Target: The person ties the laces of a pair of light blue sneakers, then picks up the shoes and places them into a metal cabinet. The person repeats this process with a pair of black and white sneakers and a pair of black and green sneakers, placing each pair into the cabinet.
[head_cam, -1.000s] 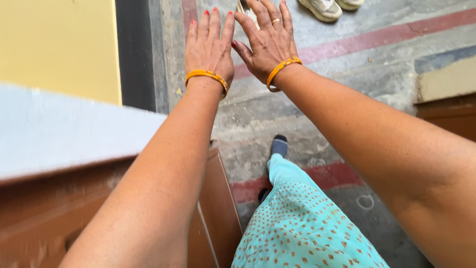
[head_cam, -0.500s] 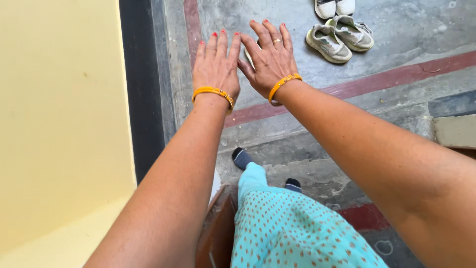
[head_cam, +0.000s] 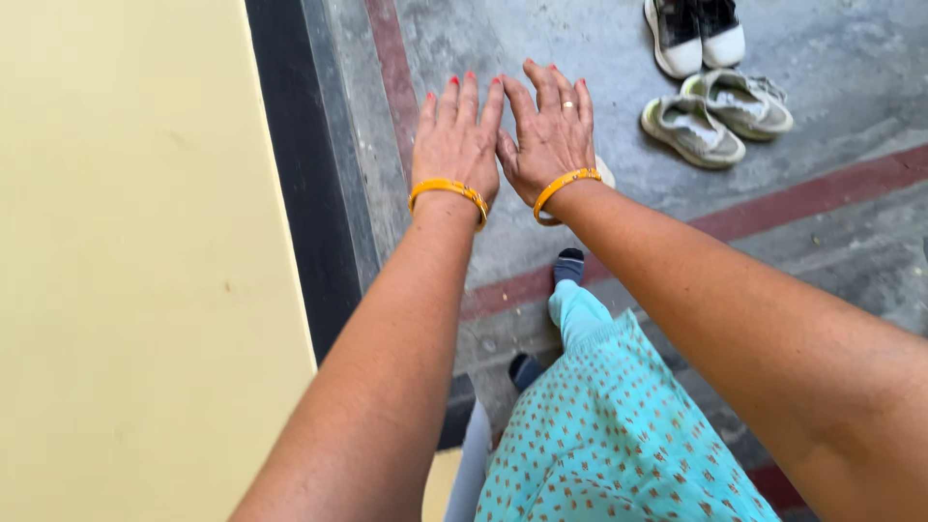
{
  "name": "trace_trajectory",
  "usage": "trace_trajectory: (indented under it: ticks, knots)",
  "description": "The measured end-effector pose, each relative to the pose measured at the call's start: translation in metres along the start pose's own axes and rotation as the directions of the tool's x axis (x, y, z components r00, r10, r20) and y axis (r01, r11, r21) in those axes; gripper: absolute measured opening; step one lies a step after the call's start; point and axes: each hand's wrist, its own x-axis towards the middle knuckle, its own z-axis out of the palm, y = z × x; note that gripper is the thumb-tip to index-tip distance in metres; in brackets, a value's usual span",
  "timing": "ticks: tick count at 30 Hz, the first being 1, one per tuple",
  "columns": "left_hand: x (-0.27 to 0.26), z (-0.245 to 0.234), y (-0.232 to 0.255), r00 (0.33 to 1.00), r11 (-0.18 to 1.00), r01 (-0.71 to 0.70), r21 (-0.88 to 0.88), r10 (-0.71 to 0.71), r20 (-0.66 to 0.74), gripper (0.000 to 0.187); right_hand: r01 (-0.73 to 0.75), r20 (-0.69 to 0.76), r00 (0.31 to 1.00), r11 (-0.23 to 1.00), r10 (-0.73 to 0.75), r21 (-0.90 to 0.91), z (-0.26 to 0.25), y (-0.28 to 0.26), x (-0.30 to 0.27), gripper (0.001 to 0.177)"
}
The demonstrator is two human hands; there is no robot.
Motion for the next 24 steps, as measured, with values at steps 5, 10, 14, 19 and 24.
trace_trajectory:
  ticks: [5, 10, 14, 19, 24]
  knots:
    - [0.09, 0.013, -0.03, 0.998, 0.998, -0.031, 0.047, 0.034, -0.049, 0.064, -0.062, -0.008, 0.998, 0.998, 0.062, 0.021, 0.02, 0.019, 0.089, 0.063]
    - [0.167, 0.014, -0.043, 0.997, 0.998, -0.067, 0.02, 0.068, -0.047, 0.06, -0.112, -0.06, 0.992, 0.994, 0.113, 0.01, 0.029, 0.051, 0.153, 0.062]
    - [0.224, 0.006, -0.052, 0.991, 0.994, -0.111, -0.012, 0.109, -0.078, 0.059, -0.235, -0.066, 0.969, 0.971, 0.238, 0.05, 0.042, 0.065, 0.213, 0.063]
    - [0.298, -0.001, -0.08, 0.977, 0.98, -0.196, 0.033, 0.198, -0.08, 0.06, -0.487, -0.145, 0.843, 0.85, 0.518, 0.202, 0.069, 0.073, 0.285, 0.055]
    - [0.387, -0.013, -0.112, 0.93, 0.938, -0.347, 0.018, 0.346, -0.121, 0.063, -0.833, -0.092, 0.315, 0.321, 0.945, 0.451, 0.08, 0.073, 0.373, 0.06]
